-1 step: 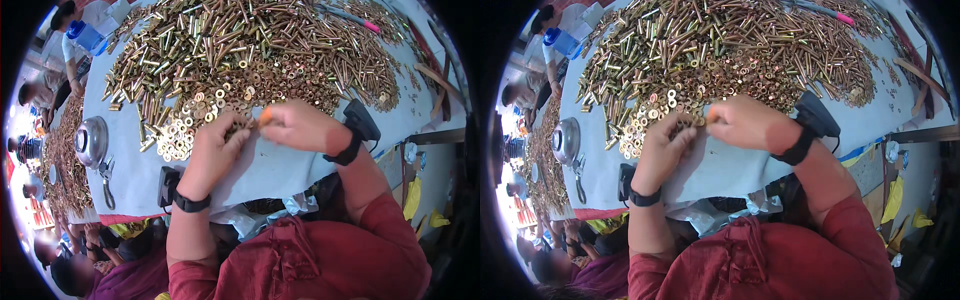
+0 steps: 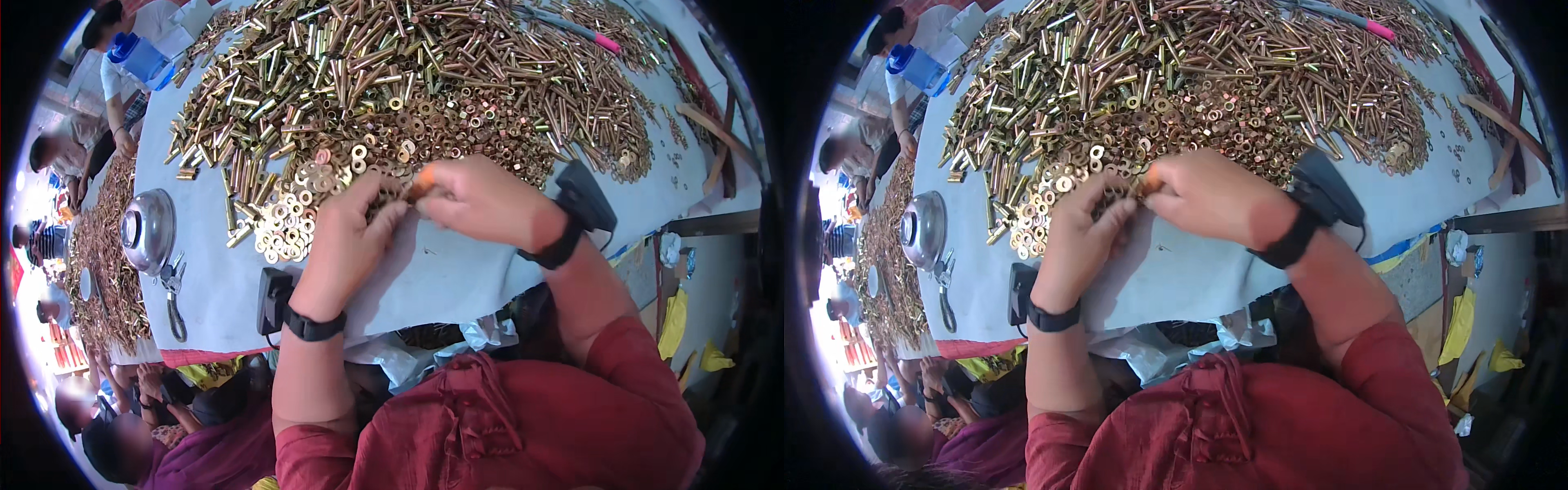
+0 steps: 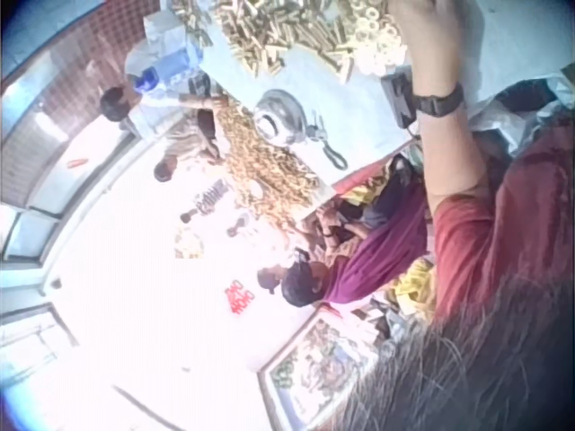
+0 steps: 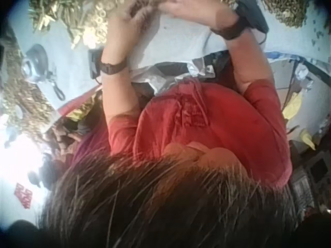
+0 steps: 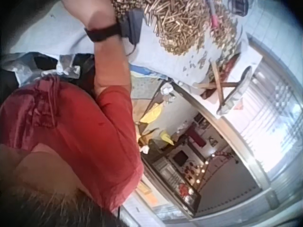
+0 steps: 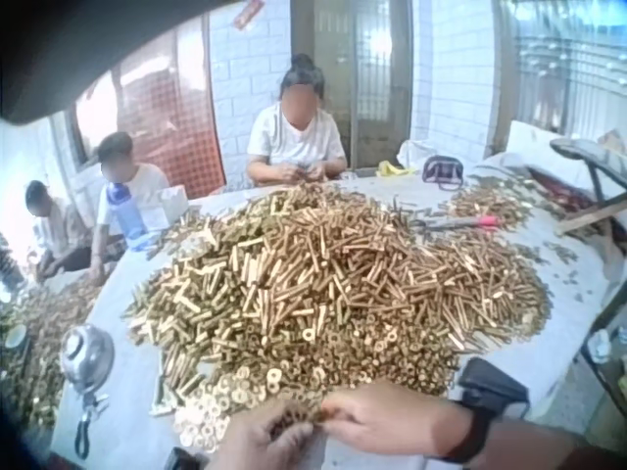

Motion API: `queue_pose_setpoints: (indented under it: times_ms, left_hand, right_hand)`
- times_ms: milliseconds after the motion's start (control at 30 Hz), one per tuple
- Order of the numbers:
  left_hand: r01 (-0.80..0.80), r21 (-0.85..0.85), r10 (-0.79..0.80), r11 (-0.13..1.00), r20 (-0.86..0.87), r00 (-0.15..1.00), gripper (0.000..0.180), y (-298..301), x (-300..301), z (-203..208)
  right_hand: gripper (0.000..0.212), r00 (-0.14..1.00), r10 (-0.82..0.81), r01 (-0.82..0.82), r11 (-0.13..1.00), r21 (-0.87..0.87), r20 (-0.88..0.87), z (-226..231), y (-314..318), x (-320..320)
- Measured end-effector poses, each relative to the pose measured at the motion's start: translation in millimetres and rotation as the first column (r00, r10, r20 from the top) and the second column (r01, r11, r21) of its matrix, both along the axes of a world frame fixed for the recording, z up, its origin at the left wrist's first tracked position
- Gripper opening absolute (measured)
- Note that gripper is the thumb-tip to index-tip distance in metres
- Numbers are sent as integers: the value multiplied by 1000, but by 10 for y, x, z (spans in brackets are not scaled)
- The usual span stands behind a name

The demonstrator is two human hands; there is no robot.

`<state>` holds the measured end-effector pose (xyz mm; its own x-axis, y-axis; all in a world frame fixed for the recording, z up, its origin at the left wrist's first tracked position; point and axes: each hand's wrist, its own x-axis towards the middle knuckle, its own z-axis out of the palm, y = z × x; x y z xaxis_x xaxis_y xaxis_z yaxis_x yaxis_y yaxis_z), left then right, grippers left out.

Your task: The person assembles expansion bolts by sliding a washer onto a bolt and then inserting the bolt into a metal sleeve. This process is repeated multiple times, with each completed assembly being placed back onto the table.

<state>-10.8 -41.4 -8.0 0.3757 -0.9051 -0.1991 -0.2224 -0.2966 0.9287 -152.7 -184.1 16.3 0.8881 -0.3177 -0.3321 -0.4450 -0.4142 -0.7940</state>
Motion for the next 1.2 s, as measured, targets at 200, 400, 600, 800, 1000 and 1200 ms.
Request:
queue_pose_setpoints:
  times_ms: [200, 400, 600, 800, 1000, 1200]
  left_hand:
    - [-364, -268, 328, 892, -170, 929, 12, -229, 186, -109]
    - [-456, -258, 361, 852, -341, 868, 14, 45, 260, 17]
    - [-331, -122, 272, 936, -348, 897, 14, 309, 142, 164]
    - [339, -196, -367, 920, -131, 921, 14, 280, -99, 0]
    - [125, 79, -86, 989, -381, 921, 17, 252, -51, 150]
    - [432, -112, -445, 895, -155, 882, 16, 357, -13, 69]
  right_hand:
    - [26, 861, -141, 169, 986, -13, 488, -387, -20, 579]
    - [29, 848, -308, 333, 943, 19, 432, 197, -133, 217]
    - [35, 923, -284, 362, 866, -344, 259, 267, -313, -430]
    - [35, 961, -44, 222, 709, -669, 272, -84, -263, -163]
    - [28, 811, -132, 364, 876, -317, 570, -88, -298, 123]
    - [27, 974, 107, 2, 875, 484, -198, 321, -361, -626]
